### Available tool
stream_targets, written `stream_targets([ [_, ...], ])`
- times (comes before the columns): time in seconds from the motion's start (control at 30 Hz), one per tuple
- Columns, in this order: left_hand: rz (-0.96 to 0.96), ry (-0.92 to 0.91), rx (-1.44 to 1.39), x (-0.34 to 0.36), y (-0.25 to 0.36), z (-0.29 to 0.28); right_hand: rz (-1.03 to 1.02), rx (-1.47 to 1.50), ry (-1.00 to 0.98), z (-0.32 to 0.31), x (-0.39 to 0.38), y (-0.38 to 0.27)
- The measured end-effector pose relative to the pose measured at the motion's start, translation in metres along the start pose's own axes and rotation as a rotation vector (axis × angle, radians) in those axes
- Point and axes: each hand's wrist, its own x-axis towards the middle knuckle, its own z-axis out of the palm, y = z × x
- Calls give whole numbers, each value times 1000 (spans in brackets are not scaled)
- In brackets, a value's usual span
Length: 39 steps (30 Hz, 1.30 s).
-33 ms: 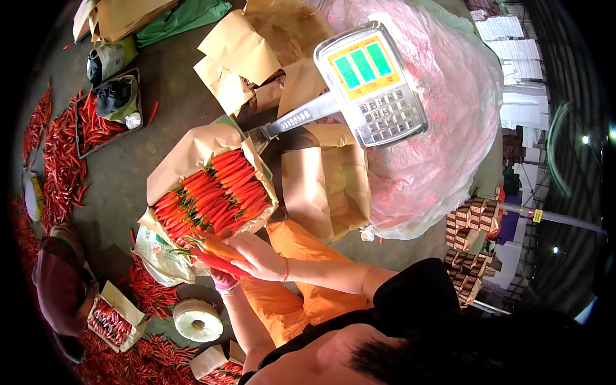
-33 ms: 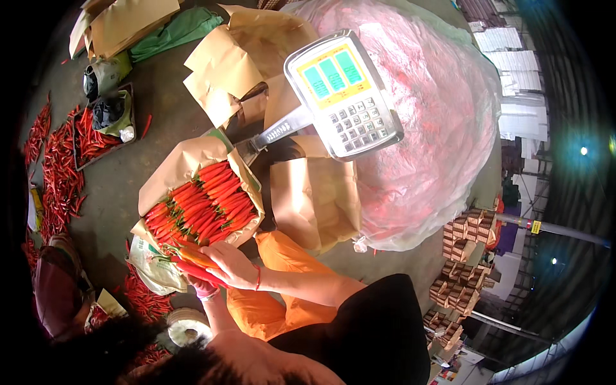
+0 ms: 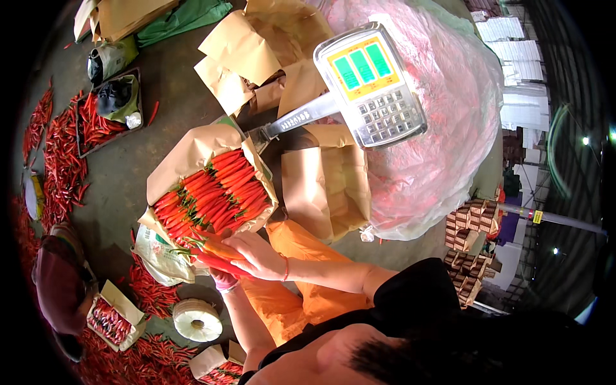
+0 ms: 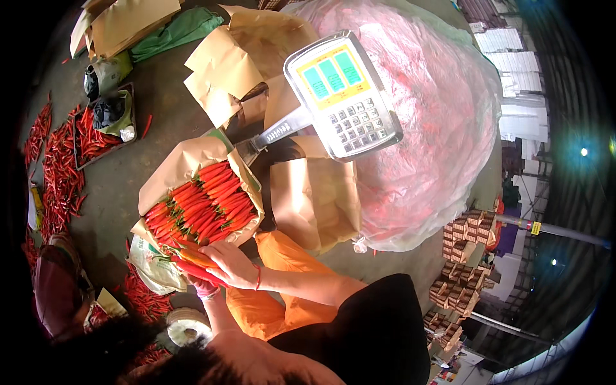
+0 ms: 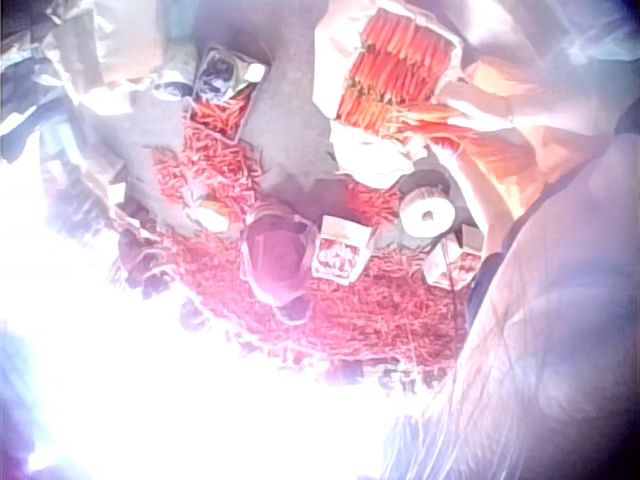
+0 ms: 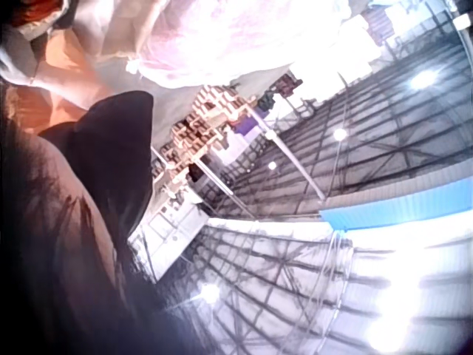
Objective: The person sits on the floor and sorts red chili peppers by hand, arranging them into brown paper bags and a white sack. The person repeatedly picks up peppers, places them into bags, and folds the bags closed. Other workers are visible nearby performing similar tasks.
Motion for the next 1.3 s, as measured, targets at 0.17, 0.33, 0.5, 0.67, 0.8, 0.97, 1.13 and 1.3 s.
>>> stream_targets([
  [0.17,82,491,20,-23,-7,-6,2,57,-158,8,23,-13],
  [0.33,65,327,76,-15,16,28,190,125,-324,36,-6,-1],
  [0.5,308,309,-118,-56,-15,7,316,208,-463,63,-35,7],
  [0.67,396,481,-157,-121,-6,-32,474,315,-630,132,-56,20],
  [0.8,516,550,-207,-232,54,-76,504,341,-809,255,-85,-21],
  [0.97,577,817,-214,-438,124,-178,666,338,-1144,476,-176,-6],
  [1.13,777,1009,-365,-665,148,-306,739,375,-1391,722,-326,-61],
  [1.3,779,1364,-163,-840,144,-447,698,469,-1585,913,-450,-68],
])
